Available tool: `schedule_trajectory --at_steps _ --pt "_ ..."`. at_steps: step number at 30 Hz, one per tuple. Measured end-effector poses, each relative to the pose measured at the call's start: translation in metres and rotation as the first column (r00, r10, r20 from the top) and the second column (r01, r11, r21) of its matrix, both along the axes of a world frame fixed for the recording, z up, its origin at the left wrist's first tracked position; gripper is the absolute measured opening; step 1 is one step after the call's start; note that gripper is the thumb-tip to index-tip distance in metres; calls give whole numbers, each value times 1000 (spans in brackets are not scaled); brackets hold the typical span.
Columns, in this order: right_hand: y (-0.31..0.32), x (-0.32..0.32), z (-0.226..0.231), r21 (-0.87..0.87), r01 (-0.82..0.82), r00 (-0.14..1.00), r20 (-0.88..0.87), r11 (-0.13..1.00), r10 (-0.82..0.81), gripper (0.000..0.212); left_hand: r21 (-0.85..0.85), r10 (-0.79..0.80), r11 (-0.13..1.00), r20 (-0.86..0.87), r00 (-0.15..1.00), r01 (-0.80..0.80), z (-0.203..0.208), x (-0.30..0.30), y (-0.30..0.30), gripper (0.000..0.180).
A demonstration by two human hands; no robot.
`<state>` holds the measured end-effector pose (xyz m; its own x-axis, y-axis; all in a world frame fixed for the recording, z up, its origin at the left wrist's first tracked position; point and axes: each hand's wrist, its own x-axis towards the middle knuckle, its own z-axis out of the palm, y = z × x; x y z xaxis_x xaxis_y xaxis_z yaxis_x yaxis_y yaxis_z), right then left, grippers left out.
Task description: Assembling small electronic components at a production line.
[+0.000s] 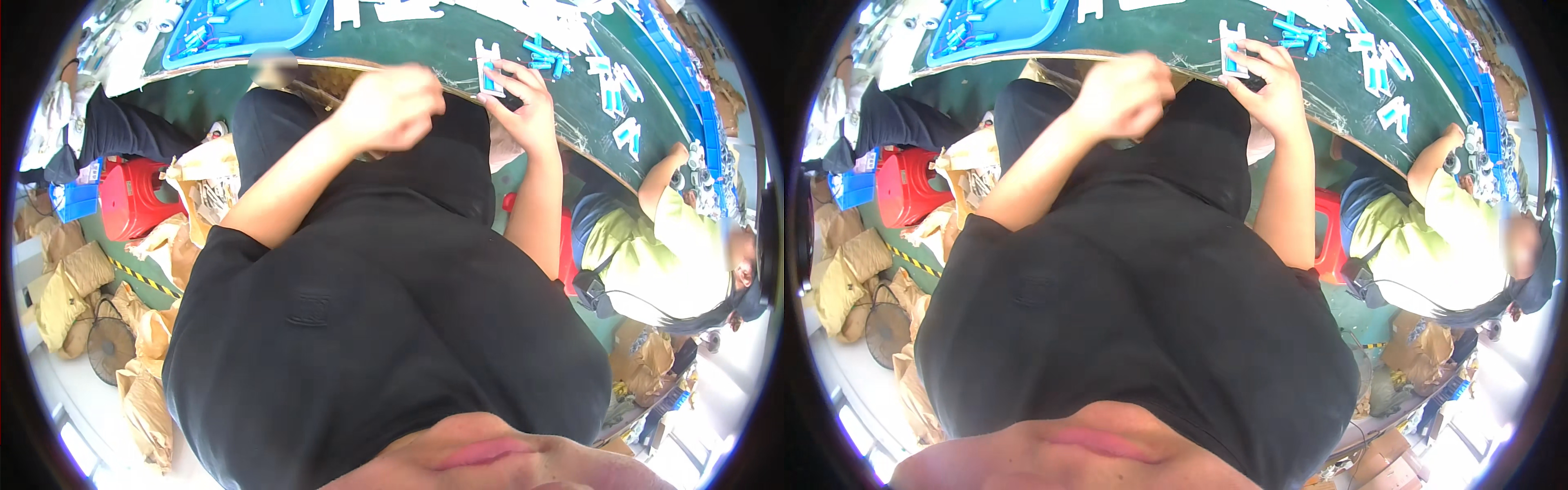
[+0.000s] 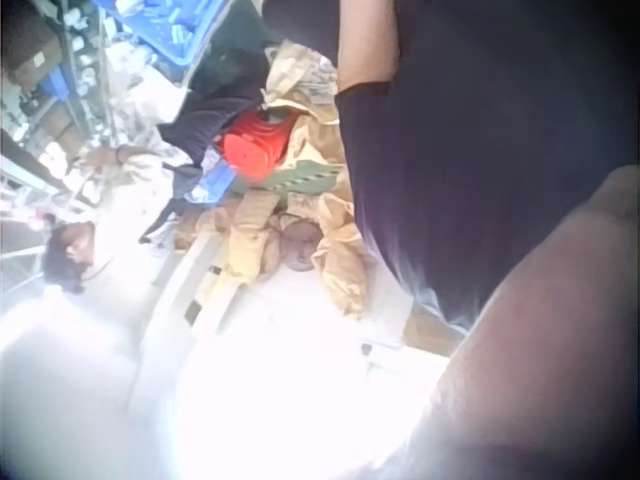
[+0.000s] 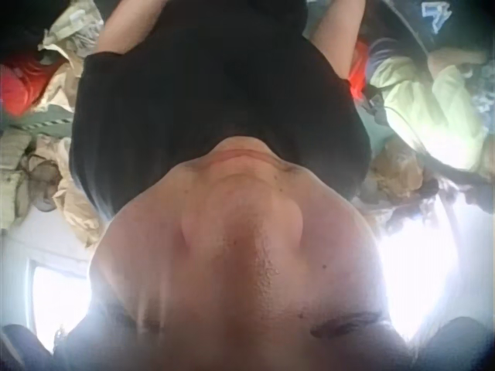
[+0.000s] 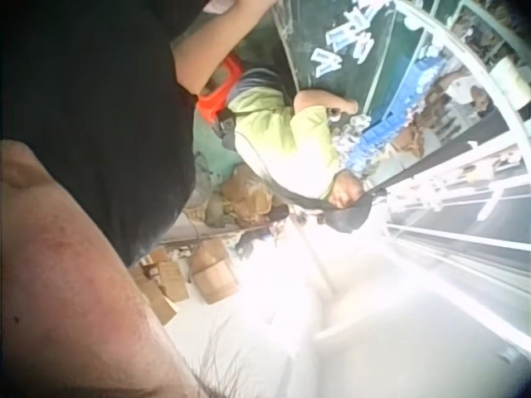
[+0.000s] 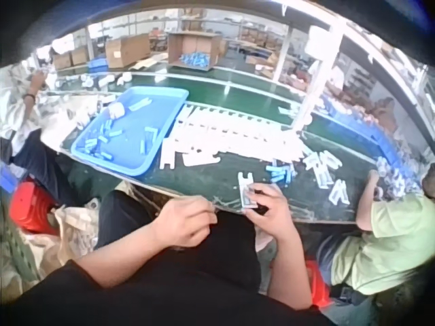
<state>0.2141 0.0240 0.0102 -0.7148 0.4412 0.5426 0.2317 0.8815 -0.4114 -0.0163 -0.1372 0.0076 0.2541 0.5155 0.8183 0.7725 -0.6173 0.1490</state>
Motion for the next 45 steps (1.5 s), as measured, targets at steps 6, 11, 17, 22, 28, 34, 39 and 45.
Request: schedule_trajectory --at_steps 6,11,17,22,28,34,39,45 --pt "-13 7 -1 -202 4 977 -207 979 -46 40 -126 375 917 -59 925 -379 8 -49 38 41" --pt "-6 56 9 -19 295 930 -222 955 -291 37 -150 461 861 -176 870 -486 -14 -49 40 43" --pt "36 126 9 -6 550 832 -77 835 -549 33 -133 503 839 -178 846 -527 -17 -45 40 40" --pt "57 140 -4 229 622 768 8 749 -640 34 -138 488 849 -168 857 -510 -12 -40 36 39" --pt "50 77 -2 -125 541 794 -251 831 -554 25 -104 493 852 -174 853 -514 -15 -47 38 35" --pt "44 16 1 123 298 954 -72 947 -291 24 -150 409 897 -75 910 -415 -13 -49 37 27" --pt "33 7 -5 210 206 978 -74 956 -195 24 -283 314 918 87 945 -279 -10 -53 37 11" --pt "30 13 -2 147 137 986 -117 980 -120 22 -186 304 950 366 879 -251 -9 -49 48 9"
